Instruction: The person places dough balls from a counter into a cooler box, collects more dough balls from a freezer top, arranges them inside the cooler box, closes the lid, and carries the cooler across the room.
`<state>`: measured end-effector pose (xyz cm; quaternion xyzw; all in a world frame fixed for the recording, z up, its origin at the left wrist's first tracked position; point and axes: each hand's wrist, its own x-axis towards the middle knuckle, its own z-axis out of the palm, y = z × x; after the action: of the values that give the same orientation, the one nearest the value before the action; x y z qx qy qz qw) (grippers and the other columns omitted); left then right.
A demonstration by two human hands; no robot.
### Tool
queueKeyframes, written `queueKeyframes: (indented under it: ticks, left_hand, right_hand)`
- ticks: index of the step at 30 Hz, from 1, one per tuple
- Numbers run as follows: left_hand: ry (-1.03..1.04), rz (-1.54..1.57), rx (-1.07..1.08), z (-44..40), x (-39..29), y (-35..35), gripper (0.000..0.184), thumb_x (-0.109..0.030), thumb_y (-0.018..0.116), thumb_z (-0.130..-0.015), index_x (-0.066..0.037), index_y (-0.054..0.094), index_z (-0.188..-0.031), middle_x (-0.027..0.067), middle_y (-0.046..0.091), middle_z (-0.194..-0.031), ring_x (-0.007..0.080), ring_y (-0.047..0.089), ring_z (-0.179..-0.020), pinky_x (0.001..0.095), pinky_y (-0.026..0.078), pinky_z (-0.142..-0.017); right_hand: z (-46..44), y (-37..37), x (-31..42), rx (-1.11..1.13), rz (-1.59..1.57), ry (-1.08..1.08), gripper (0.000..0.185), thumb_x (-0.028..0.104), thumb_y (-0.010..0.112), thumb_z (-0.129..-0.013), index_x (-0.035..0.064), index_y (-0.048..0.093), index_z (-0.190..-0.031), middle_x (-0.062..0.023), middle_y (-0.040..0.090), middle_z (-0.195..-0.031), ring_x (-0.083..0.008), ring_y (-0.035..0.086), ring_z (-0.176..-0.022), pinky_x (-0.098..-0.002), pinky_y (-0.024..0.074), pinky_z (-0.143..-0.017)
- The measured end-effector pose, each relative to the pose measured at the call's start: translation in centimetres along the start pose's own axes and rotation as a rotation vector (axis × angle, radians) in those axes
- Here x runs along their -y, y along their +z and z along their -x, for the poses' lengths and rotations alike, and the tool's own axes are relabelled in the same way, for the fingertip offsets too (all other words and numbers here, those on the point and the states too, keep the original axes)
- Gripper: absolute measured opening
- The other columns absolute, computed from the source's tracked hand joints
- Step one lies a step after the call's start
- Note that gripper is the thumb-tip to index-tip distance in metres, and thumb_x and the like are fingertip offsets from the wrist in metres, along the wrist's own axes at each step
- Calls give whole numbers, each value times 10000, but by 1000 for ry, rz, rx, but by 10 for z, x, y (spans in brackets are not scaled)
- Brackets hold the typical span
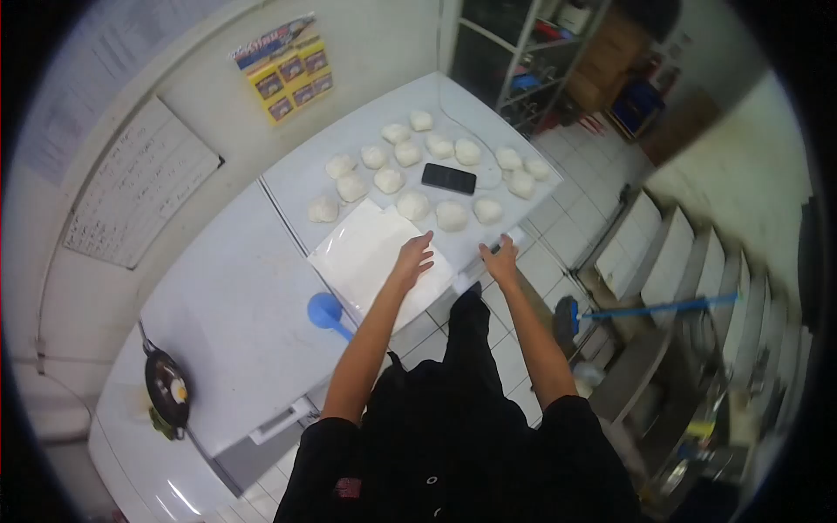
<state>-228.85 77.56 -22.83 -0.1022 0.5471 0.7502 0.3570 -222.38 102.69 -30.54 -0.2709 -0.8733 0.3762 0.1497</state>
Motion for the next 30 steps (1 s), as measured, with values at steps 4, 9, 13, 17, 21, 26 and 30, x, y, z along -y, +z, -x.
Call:
queueKeyframes:
  ticks: [4, 9, 13, 17, 21, 26, 30]
  left_hand:
    - [50, -30, -424, -122, 31, 49, 850, -540, 763, -854, 40, 467, -1400, 235, 498, -1390, 326, 515, -1268, 440, 454, -1034]
    - [184, -645, -968, -158, 41, 102, 885, -519, 834, -764, 109, 520, -1302, 320, 498, -1307, 421, 499, -1239, 499, 449, -1018]
    - [-10, -718, -903, -153, 12, 126, 849, -426, 890, -706, 71, 503, -1276, 287, 545, -1274, 450, 558, -1161, 487, 502, -935]
    - [66, -538, -727, -148, 8, 156, 806, -323, 872, -754, 13, 448, -1352, 241, 560, -1293, 428, 577, -1177, 462, 553, -884]
    - [194, 433, -612, -123, 39, 204, 660, -214, 715, -946, -106, 346, -1483, 148, 546, -1349, 299, 620, -1167, 438, 570, -946]
    - [387, 1066, -400, -81, 97, 248, 550, -491, 439, -1070, -69, 497, -1417, 163, 614, -1333, 312, 605, -1226, 464, 505, -1050]
    - [425, 1227, -321, -45, 148, 290, 748, -629, 398, -1013, -11, 479, -1427, 232, 571, -1381, 395, 558, -1276, 530, 447, -1099]
  right_hand:
    - [-96, -21, 46, 216, 248, -391, 845, 201, 864, -715, 104, 438, -1438, -281, 431, -1385, -483, 499, -1224, -563, 432, -1031]
    - [-171, -18, 9, 516, 193, -529, 732, 168, 866, -681, 114, 483, -1302, -246, 475, -1320, -434, 476, -1221, -531, 425, -1004]
    - [-207, -39, 11, 845, -147, -370, 752, 174, 868, -686, 89, 457, -1311, -219, 548, -1257, -399, 535, -1198, -489, 449, -1004]
    - [-223, -62, 20, 930, -433, -196, 785, 203, 873, -708, 58, 424, -1335, -222, 567, -1265, -402, 581, -1160, -453, 467, -1003]
    - [-203, -110, 47, 1009, -369, -428, 771, 203, 890, -718, 70, 444, -1334, -193, 564, -1306, -352, 569, -1182, -436, 469, -1012]
    - [-158, -147, 37, 1072, -200, -1093, 730, 182, 859, -703, 115, 524, -1349, -142, 530, -1392, -392, 513, -1206, -494, 426, -1027]
    - [-122, -191, 13, 1177, -19, -1318, 745, 281, 840, -718, 136, 525, -1378, -130, 490, -1434, -387, 485, -1241, -521, 396, -1048]
